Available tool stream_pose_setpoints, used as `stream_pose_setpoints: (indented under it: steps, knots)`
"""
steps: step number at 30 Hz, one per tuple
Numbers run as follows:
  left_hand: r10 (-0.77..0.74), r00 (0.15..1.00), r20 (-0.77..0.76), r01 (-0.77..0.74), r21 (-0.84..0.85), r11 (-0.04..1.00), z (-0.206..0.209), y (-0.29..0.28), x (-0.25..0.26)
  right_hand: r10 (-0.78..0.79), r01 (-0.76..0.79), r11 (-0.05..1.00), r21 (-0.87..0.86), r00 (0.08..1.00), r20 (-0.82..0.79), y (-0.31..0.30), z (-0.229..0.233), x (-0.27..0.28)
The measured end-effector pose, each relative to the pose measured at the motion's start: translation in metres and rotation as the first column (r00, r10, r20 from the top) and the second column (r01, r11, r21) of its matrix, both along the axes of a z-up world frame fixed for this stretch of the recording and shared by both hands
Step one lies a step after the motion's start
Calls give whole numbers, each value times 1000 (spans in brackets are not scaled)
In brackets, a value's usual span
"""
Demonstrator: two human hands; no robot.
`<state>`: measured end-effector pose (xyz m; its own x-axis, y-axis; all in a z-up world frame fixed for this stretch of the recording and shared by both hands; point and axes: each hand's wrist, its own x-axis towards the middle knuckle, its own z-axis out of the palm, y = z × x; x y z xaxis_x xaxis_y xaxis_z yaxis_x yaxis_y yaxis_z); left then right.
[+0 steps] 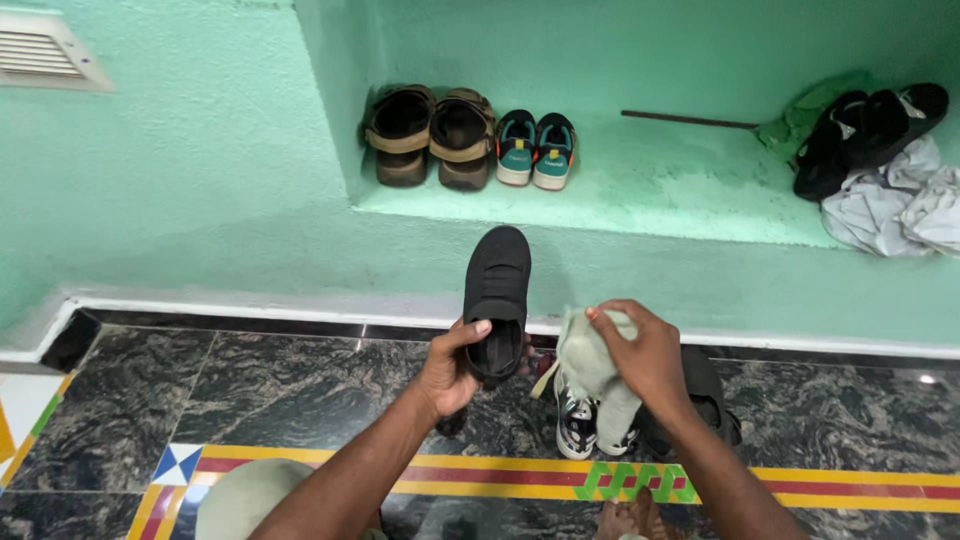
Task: The person sits on the floor and wipes several pairs of shoes with a cloth. They clean a colorful sneaker, a black slip-on, and a white sneaker, placing each cleaned shoe on a built-in shelf. The person handles the shoes one at a time, wiping the exterior surfaces thoroughly.
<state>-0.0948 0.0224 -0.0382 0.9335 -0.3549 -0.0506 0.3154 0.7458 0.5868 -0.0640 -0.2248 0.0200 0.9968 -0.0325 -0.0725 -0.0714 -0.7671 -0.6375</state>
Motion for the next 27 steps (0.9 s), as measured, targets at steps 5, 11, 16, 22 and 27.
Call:
stream_pose_setpoints:
  steps: [5, 11, 16, 22, 27]
  knots:
    - [-99, 994, 52, 104, -103, 989, -7, -16, 2, 50, -89, 905, 416, 993, 104, 2, -41, 19]
    - [-97, 989, 109, 103, -46, 994, -28, -16, 14, 461, -418, 500, 758, 870, 175, 13, -60, 28]
    - [104, 984, 144, -90, -102, 991, -30, -10, 25, 245, -376, 899, 224, 856, 456, 22, -15, 13]
    - [309, 941, 139, -328, 149, 933, -3, -11, 24, 374, -509, 853, 119, 754, 541, 43, 5, -28]
    - [371, 840, 397, -512, 349, 785, -1, -21, 19, 307, -343, 930, 132, 924, 229, 71, 3, -34]
